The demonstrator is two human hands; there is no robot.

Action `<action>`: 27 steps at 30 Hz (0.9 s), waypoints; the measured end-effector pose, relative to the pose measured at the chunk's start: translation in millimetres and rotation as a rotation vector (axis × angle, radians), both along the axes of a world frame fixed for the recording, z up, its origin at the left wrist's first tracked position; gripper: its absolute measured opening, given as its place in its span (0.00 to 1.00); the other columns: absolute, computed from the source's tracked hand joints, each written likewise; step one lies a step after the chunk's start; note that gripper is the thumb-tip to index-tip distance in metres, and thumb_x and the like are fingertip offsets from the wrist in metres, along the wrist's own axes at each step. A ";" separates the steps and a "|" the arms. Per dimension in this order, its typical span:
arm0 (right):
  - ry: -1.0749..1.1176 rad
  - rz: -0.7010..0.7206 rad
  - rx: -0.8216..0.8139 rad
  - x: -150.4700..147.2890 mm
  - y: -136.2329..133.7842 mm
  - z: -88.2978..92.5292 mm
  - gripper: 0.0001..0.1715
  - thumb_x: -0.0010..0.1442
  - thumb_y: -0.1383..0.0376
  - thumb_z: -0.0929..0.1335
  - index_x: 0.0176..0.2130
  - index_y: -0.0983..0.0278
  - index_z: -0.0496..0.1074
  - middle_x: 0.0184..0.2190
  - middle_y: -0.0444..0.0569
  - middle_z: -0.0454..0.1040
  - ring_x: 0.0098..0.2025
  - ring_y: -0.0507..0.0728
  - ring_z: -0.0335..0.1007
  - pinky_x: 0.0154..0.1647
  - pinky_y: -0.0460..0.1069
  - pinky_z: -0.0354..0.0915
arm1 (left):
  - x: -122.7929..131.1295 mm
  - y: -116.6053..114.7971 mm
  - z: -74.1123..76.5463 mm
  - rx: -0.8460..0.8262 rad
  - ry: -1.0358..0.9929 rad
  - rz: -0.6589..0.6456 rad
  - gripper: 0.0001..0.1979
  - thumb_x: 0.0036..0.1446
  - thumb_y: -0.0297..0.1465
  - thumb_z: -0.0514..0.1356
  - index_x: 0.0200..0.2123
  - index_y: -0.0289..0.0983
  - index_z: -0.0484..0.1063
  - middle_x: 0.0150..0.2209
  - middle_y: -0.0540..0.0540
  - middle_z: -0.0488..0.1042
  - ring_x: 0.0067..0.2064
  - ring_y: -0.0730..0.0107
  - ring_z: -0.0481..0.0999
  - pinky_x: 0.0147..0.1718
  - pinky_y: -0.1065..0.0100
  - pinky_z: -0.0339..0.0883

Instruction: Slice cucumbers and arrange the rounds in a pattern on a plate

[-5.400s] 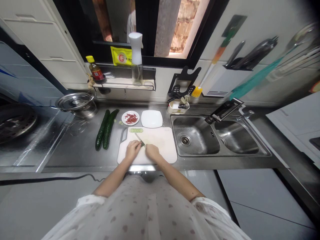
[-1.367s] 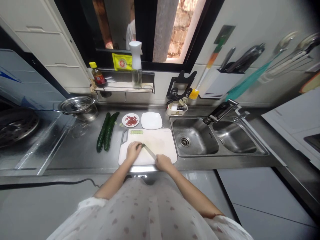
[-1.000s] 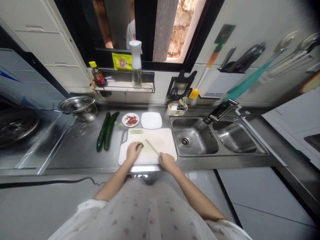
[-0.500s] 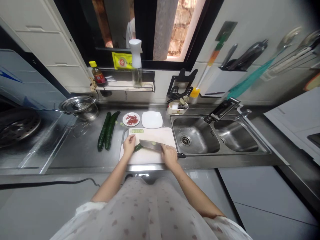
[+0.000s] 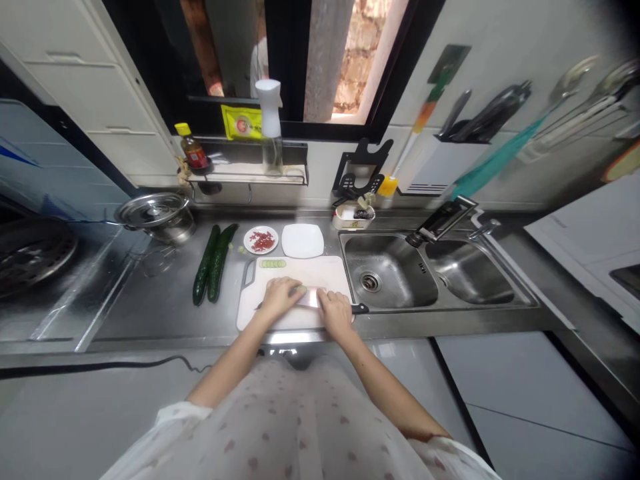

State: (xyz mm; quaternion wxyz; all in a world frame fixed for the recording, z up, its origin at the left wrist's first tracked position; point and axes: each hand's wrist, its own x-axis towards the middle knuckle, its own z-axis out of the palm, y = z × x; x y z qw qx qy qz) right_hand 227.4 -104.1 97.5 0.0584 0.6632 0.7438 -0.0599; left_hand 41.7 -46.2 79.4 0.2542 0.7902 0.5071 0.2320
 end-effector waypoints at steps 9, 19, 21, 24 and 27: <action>0.004 0.007 0.002 5.6 -3.5 -10.8 0.23 0.63 0.67 0.60 0.57 0.63 0.65 0.42 0.55 0.72 0.45 0.60 0.62 0.45 0.52 0.50 | 10.0 2.8 -7.0 -0.045 -0.052 0.008 0.06 0.54 0.35 0.62 0.33 0.41 0.76 0.35 0.47 0.76 0.38 0.64 0.73 0.41 0.65 0.64; -0.008 -0.079 -0.005 22.8 -11.5 -18.3 0.22 0.63 0.65 0.61 0.56 0.62 0.65 0.41 0.53 0.73 0.45 0.59 0.64 0.45 0.51 0.51 | 1.3 27.3 -23.9 -0.186 -0.183 0.257 0.03 0.52 0.30 0.60 0.30 0.39 0.74 0.28 0.50 0.76 0.31 0.70 0.74 0.31 0.71 0.63; -0.011 -0.095 -0.012 26.4 -12.3 -20.4 0.22 0.62 0.65 0.62 0.56 0.62 0.66 0.41 0.53 0.73 0.45 0.59 0.64 0.45 0.50 0.51 | -6.0 37.8 -33.8 -0.190 -0.193 0.358 0.03 0.51 0.30 0.60 0.30 0.39 0.74 0.29 0.49 0.77 0.32 0.69 0.74 0.33 0.70 0.64; -0.014 -0.126 -0.028 29.5 -12.6 -23.9 0.24 0.59 0.66 0.64 0.55 0.62 0.66 0.41 0.53 0.73 0.45 0.59 0.65 0.44 0.50 0.52 | -15.7 54.2 -49.7 -0.212 -0.179 0.486 0.03 0.50 0.29 0.61 0.31 0.38 0.74 0.31 0.47 0.78 0.33 0.67 0.75 0.34 0.69 0.64; -0.014 -0.138 -0.034 30.2 -12.5 -26.2 0.25 0.58 0.67 0.66 0.55 0.62 0.67 0.40 0.52 0.74 0.45 0.59 0.65 0.44 0.49 0.52 | -19.7 69.5 -61.0 -0.224 -0.137 0.507 0.06 0.51 0.28 0.60 0.34 0.38 0.75 0.33 0.46 0.78 0.36 0.66 0.75 0.35 0.68 0.64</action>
